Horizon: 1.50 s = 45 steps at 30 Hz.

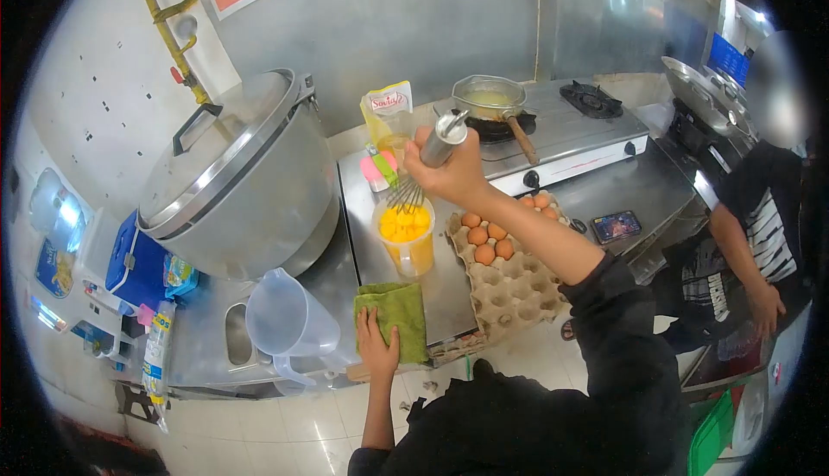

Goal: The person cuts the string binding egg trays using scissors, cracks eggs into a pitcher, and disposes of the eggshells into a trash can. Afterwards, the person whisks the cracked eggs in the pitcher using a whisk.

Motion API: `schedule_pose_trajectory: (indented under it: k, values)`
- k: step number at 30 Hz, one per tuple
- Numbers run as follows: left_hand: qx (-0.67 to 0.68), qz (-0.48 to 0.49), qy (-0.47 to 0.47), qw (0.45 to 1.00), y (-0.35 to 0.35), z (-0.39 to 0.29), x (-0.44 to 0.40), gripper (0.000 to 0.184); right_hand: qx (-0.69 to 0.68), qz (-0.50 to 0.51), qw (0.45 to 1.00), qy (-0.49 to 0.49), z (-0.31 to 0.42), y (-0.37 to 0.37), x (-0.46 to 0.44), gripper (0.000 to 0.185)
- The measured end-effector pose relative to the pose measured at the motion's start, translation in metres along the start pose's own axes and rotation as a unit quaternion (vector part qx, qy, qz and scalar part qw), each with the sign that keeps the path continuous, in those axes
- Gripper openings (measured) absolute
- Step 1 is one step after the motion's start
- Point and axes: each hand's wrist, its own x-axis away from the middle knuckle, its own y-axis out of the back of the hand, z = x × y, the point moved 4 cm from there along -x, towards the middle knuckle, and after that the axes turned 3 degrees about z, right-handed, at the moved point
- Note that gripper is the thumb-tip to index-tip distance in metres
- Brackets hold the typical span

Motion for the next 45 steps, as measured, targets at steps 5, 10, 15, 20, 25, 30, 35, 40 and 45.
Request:
schedule_pose_trajectory:
  k: [5, 10, 15, 20, 25, 30, 35, 40, 45]
  values:
    - [-0.001, 0.000, 0.003, 1.000, -0.001, 0.000, 0.000, 0.055, -0.035, -0.024, 0.998, -0.054, -0.003, 0.001, -0.001, 0.028]
    - [0.004, -0.003, 0.002, 1.000, -0.001, 0.002, 0.001, 0.055, -0.001, 0.027, 0.999, -0.032, -0.003, -0.004, 0.002, 0.026]
    - [-0.003, 0.004, 0.003, 1.000, 0.000, 0.001, 0.002, 0.055, 0.021, -0.022, 0.999, 0.024, 0.006, -0.002, 0.001, 0.027]
    - [0.002, 0.004, 0.008, 1.000, 0.000, 0.000, 0.000, 0.055, 0.040, -0.006, 0.999, 0.029, 0.005, -0.001, 0.003, 0.028]
    - [-0.006, 0.000, -0.006, 1.000, -0.001, 0.003, 0.001, 0.055, 0.005, 0.004, 1.000, 0.014, -0.001, -0.004, 0.008, 0.029]
    - [0.002, 0.002, 0.003, 1.000, 0.003, 0.001, 0.001, 0.056, -0.003, -0.039, 0.998, 0.048, 0.009, -0.002, 0.008, 0.029]
    - [-0.008, 0.017, 0.025, 1.000, 0.005, -0.003, 0.001, 0.056, -0.007, -0.045, 0.999, 0.008, 0.005, 0.002, 0.002, 0.033]
    - [-0.011, 0.004, -0.005, 1.000, 0.000, 0.004, 0.001, 0.056, -0.016, -0.019, 1.000, 0.009, 0.009, 0.001, 0.005, 0.034]
    - [-0.012, 0.001, 0.002, 1.000, 0.001, 0.003, 0.000, 0.055, -0.023, -0.005, 0.999, 0.030, 0.011, 0.000, 0.009, 0.033]
